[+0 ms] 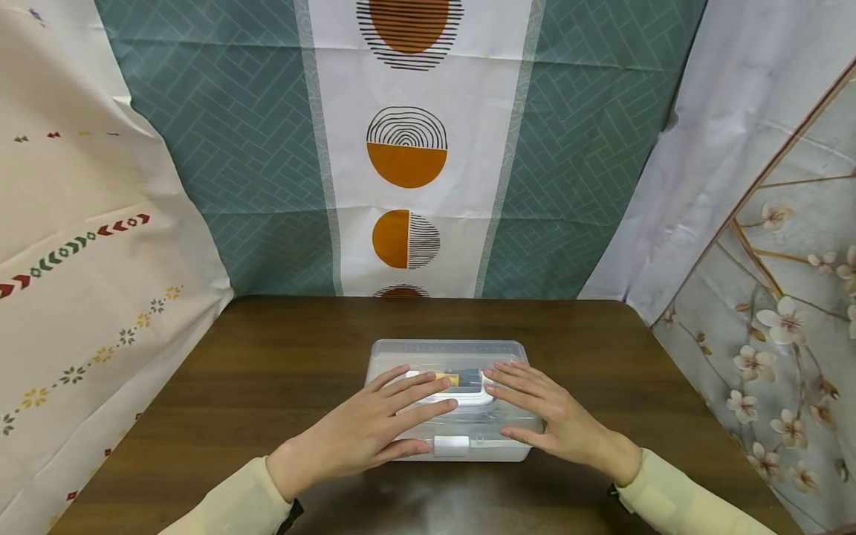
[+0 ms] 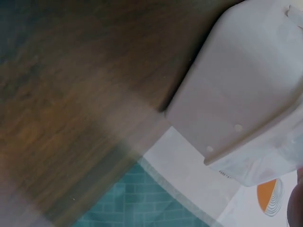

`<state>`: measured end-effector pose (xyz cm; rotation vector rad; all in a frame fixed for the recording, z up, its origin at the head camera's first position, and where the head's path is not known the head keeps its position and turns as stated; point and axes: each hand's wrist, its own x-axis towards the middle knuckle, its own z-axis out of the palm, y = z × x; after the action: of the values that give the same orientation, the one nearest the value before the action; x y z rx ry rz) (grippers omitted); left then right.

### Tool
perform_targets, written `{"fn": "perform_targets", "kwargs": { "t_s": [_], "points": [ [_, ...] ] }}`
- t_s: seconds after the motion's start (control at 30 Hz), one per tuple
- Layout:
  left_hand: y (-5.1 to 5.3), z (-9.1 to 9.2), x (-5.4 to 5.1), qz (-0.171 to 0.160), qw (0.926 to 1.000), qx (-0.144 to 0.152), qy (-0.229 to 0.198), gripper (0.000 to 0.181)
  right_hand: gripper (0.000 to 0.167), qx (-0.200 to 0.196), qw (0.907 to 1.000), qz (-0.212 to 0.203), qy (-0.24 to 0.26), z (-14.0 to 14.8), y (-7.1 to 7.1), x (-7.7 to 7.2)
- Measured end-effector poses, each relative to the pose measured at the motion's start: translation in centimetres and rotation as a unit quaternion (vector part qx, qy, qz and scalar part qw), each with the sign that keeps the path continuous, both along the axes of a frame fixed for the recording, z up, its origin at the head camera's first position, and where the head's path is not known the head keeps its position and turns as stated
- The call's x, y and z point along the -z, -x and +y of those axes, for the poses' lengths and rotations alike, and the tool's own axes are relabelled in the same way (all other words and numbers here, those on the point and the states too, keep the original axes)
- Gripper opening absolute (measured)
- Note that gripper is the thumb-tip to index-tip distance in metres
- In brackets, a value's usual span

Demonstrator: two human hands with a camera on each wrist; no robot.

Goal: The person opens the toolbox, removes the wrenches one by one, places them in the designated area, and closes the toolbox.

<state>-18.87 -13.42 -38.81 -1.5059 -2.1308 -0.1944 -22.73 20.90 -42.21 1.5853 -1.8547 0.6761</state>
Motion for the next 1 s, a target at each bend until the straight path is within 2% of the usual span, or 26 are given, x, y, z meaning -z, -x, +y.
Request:
{"fn": "perform_targets", "kwargs": {
  "t_s": [0.37, 0.53, 0.73, 1.0],
  "points": [
    [0.0, 1.3, 0.5, 0.032, 0.999, 0.021, 0.025, 0.056, 0.045, -0.032, 0.999, 0.003, 0.032, -0.8, 0.3, 0.7],
    [-0.1, 1.7, 0.9, 0.041, 0.9985, 0.02, 0.031, 0.056, 0.041, -0.043, 0.9978, 0.019, 0.048, -1.0, 0.4, 0.9],
    [-0.2, 1.9, 1.3, 0.047, 0.9976, 0.017, 0.048, 0.056, 0.039, -0.041, 0.9971, 0.005, 0.065, -1.0, 0.5, 1.1],
    [-0.3, 2.4, 1.7, 0.092, 0.9939, 0.029, 0.053, 0.057, 0.039, -0.044, 0.9971, -0.011, 0.06, -0.8, 0.6, 1.2]
  ]
}}
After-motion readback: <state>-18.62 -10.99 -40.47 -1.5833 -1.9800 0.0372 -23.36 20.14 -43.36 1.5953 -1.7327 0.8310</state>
